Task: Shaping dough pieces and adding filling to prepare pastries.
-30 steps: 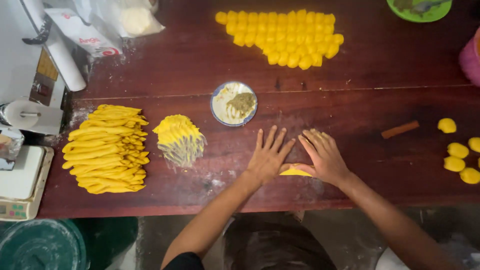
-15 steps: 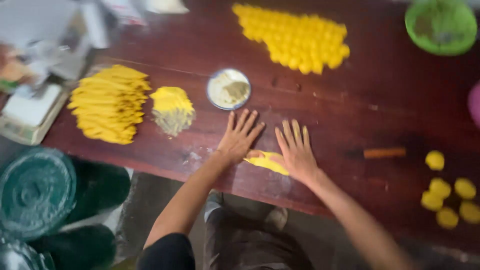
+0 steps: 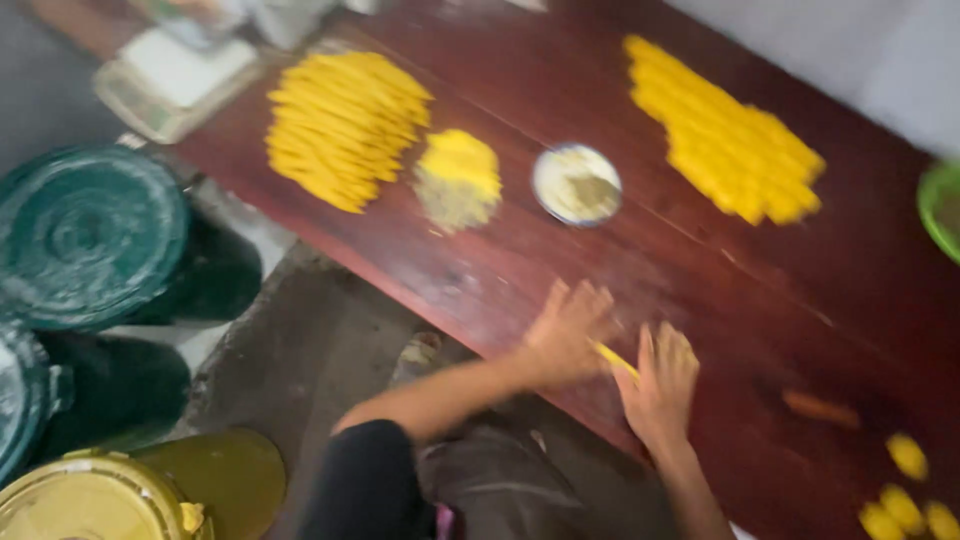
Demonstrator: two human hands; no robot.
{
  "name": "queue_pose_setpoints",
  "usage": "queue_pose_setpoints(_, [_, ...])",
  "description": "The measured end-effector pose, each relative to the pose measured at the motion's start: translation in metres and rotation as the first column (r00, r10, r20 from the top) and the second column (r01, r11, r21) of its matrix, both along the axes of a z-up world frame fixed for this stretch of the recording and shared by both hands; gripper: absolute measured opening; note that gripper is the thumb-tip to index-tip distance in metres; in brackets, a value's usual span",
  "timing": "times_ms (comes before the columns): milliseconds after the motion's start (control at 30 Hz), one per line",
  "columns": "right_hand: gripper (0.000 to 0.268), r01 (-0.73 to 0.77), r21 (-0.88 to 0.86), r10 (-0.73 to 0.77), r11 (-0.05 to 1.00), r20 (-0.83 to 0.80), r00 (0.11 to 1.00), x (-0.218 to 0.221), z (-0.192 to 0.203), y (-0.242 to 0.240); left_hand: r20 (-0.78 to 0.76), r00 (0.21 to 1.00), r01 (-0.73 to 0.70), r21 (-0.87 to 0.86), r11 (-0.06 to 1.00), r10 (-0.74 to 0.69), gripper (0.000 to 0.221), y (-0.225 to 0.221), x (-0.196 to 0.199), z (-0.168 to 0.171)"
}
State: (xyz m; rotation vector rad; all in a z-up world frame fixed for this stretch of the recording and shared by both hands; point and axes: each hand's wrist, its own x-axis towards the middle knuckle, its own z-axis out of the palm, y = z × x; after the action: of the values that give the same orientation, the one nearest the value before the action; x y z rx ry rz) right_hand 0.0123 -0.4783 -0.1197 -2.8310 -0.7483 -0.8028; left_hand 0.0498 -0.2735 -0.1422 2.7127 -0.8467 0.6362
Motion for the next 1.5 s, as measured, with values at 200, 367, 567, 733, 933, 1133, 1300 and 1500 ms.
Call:
queue_pose_setpoints(200, [0.046, 0.358, 0.076, -0.301, 0.931, -0.399, 0.866, -0.056, -0.016, 0.017, -0.263, 0.900, 0.324, -0.131, 0.937, -0.348, 0.081, 0.031, -0.063, -0.014])
queue_pose_setpoints(367, [0.026, 0.411, 0.188, -0.220, 0.892, -0.614, 0.758, -0.047, 0.010, 0.043, -0.307, 0.808, 0.283, -0.547, 0.788, -0.503, 0.049, 0.091, -0.024, 0.032])
queue_pose_setpoints(567, [0.031, 0.587, 0.229, -0.146, 0.776, -0.841, 0.521, 0.001, 0.092, 0.129, -0.595, 0.467, -0.029, -0.749, 0.662, -0.654, 0.055, 0.165, 0.018, 0.052])
queue_pose_setpoints(733, [0.047, 0.471, 0.408, 0.021, 0.782, -0.773, 0.634, 0.074, 0.134, 0.202, -0.513, 0.497, -0.194, -0.852, 0.486, -0.700, 0.023, 0.247, 0.061, 0.089])
queue_pose_setpoints(933, [0.021, -0.031, 0.588, 0.247, 0.808, -0.290, 0.925, 0.172, 0.162, 0.344, -0.184, 0.952, -0.003, -0.806, 0.592, -0.246, 0.034, 0.379, 0.144, 0.154])
queue_pose_setpoints(1133, [0.031, -0.260, 0.540, 0.345, 0.801, -0.062, 0.936, 0.204, 0.159, 0.406, -0.026, 0.945, -0.308, -0.395, 0.866, 0.325, 0.045, 0.467, 0.135, 0.191])
queue_pose_setpoints(1300, [0.036, 0.017, 0.499, 0.165, 0.866, -0.318, 0.934, 0.170, 0.114, 0.329, -0.258, 0.907, -0.421, -0.526, 0.739, 0.334, 0.018, 0.433, 0.096, 0.138])
queue_pose_setpoints(1500, [0.030, 0.506, 0.493, -0.247, 0.708, -0.497, 0.832, 0.092, 0.088, 0.207, -0.361, 0.933, -0.236, -0.630, 0.740, -0.010, 0.015, 0.301, 0.099, 0.107])
